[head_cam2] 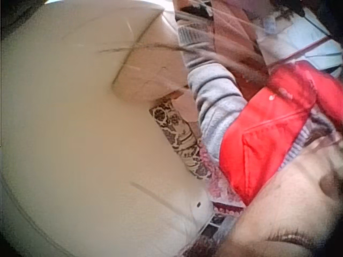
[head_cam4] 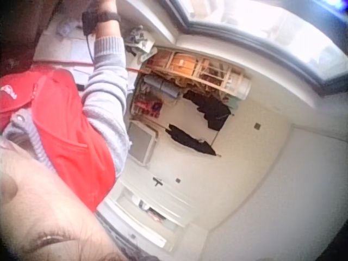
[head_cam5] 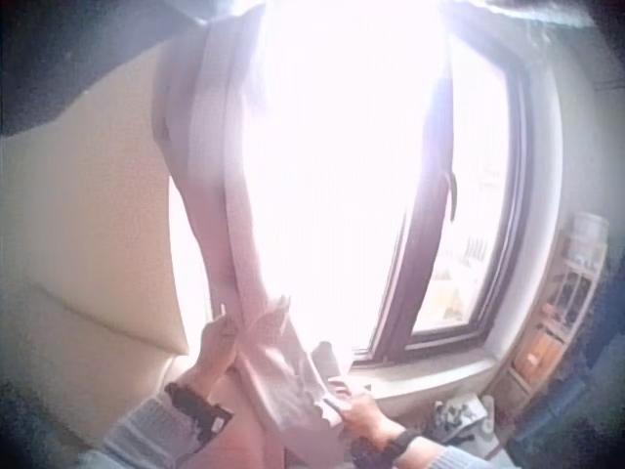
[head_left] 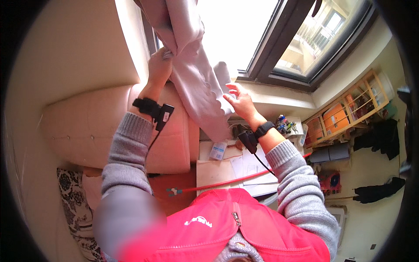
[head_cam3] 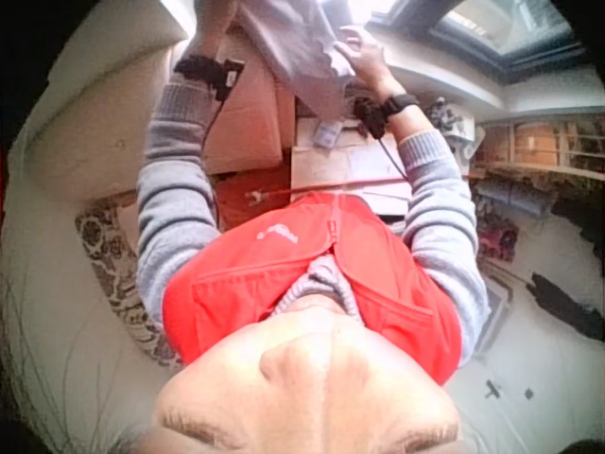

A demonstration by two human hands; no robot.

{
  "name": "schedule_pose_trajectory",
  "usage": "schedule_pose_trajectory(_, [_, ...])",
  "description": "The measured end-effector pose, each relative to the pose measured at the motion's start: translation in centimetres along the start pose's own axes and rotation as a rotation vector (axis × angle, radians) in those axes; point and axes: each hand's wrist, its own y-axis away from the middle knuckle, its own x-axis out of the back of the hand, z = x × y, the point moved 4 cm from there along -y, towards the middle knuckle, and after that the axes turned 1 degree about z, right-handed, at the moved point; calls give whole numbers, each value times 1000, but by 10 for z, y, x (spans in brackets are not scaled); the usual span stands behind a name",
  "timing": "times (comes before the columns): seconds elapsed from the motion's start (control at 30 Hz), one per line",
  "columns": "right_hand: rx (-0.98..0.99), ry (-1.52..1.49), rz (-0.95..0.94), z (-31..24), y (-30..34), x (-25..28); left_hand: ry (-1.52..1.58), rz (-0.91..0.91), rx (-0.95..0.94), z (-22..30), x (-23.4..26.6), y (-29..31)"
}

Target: The person opens the curtains, then organizes papers and a small card on a desk before placing them on a shelf. They then move to the bed, arrange the pillows, and fold the duvet neatly.

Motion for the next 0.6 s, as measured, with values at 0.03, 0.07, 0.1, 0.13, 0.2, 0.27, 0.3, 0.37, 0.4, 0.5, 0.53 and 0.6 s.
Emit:
schedule_pose_trajectory(0.03, [28, -68, 27, -2, -3, 5, 7, -9, -10, 5, -3, 1])
schedule_pose_trajectory(0.07, [8, -123, 40, -2, -5, 10, 12, -27, -15, 12, -7, 3])
schedule_pose_trajectory(0.1, [35, -200, 60, -3, -7, 15, 21, -38, -24, 19, -11, 4])
schedule_pose_trajectory(0.13, [47, -209, 52, -3, -6, 18, -18, -60, 64, 23, -16, 4])
schedule_pose_trajectory(0.2, [-16, -193, 49, 3, -1, 25, -50, 76, -148, 50, -14, -1])
schedule_pose_trajectory(0.27, [-34, -272, 56, 10, 10, 31, 167, 158, -55, 67, -14, -3])
schedule_pose_trajectory(0.3, [-38, -274, 94, 13, 17, 36, 96, 179, -142, 81, -12, -8])
schedule_pose_trajectory(0.37, [-75, -304, 153, 21, 30, 46, 31, 233, -393, 118, -10, -19])
schedule_pose_trajectory(0.4, [-71, -355, 183, 24, 36, 52, 11, 255, -491, 137, -9, -23])
schedule_pose_trajectory(0.5, [-24, -436, 224, 28, 49, 73, -239, 318, -657, 195, -8, -38])
schedule_pose_trajectory(0.53, [3, -430, 233, 28, 53, 81, -505, 356, -722, 218, -9, -40])
schedule_pose_trajectory(0.6, [38, -490, 222, 30, 64, 95, 8, 324, -186, 237, -3, -44])
